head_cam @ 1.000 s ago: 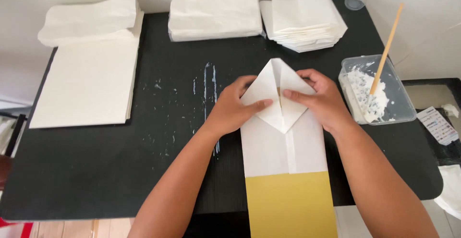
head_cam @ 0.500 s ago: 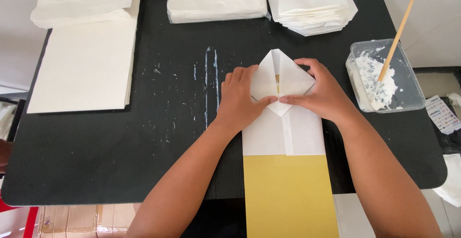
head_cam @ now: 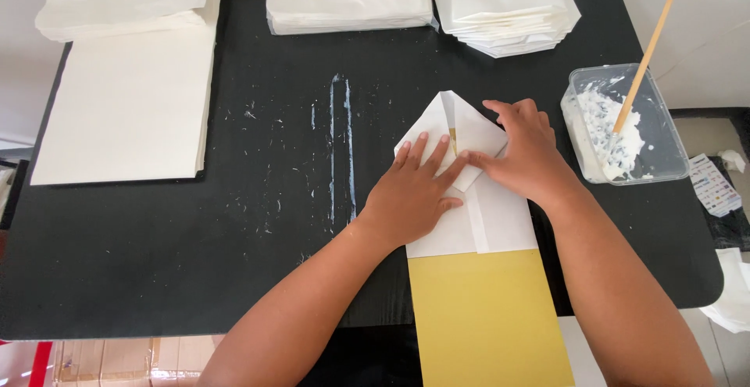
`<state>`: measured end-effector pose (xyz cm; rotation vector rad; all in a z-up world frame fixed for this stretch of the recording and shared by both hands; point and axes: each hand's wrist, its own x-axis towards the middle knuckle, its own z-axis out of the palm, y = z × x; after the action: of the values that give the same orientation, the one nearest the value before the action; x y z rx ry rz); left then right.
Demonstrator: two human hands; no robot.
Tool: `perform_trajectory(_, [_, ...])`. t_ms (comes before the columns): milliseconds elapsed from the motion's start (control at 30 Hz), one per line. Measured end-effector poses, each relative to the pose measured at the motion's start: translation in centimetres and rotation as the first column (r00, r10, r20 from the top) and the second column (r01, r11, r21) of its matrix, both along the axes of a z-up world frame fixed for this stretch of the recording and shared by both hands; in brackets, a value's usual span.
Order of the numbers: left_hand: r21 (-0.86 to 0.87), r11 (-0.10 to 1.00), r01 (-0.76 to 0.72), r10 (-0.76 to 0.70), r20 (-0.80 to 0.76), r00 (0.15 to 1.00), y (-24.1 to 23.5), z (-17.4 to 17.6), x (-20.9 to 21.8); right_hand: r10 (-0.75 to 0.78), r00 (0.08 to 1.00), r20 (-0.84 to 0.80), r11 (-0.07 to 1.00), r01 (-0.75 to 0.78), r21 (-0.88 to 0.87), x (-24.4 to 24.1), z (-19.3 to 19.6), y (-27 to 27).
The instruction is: The person folds a white paper sheet into a triangular shape and applies white paste to the edges using a wooden stick. They press the folded sections together to secure the shape.
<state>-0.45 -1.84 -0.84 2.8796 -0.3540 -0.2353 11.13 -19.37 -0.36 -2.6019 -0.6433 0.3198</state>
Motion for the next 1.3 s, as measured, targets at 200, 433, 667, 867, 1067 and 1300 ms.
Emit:
perform_trajectory(200, [0.014, 1.0, 0.019, -0.019, -0.022, 1.0, 0.2, -1.7, 0.4, 0.014, 0.936, 0.351, 0.906, -0.16, 0.392, 0.9, 0.3, -1.5])
perform_trajectory(433, [0.01, 0.993, 0.117, -0.112, 0.389, 0.915, 1.1, -5.9, 0.9, -0.473, 0.768, 0.431, 0.836, 0.237, 0.495, 11.6, 1.8, -13.5])
perform_trajectory(667, [-0.017, 0.992, 0.126, -0.111, 0.365, 0.924, 1.2, -5.3, 0.8, -0.559, 0.814, -0.158, 0.81, 0.577, 0.106, 9.9, 6.7, -10.2])
perform_trajectory(867, [-0.033, 0.993, 0.114, -0.095, 0.354, 0.93, 1.0, -5.6, 0.9, -0.532, 0.833, 0.154, 0.635, 0.271, 0.724, 11.6, 3.0, -16.2])
perform_trajectory(1067, [-0.034, 0.994, 0.107, -0.087, 0.369, 0.925, 0.9, -5.3, 0.7, -0.432, 0.838, 0.332, 0.674, 0.055, 0.737, 9.8, 1.0, -15.8])
perform_trajectory(1300, [-0.023, 0.994, 0.107, -0.09, 0.378, 0.921, 0.9, -5.3, 0.7, -0.389, 0.785, 0.482, 0.659, -0.128, 0.741, 9.2, 1.3, -16.1])
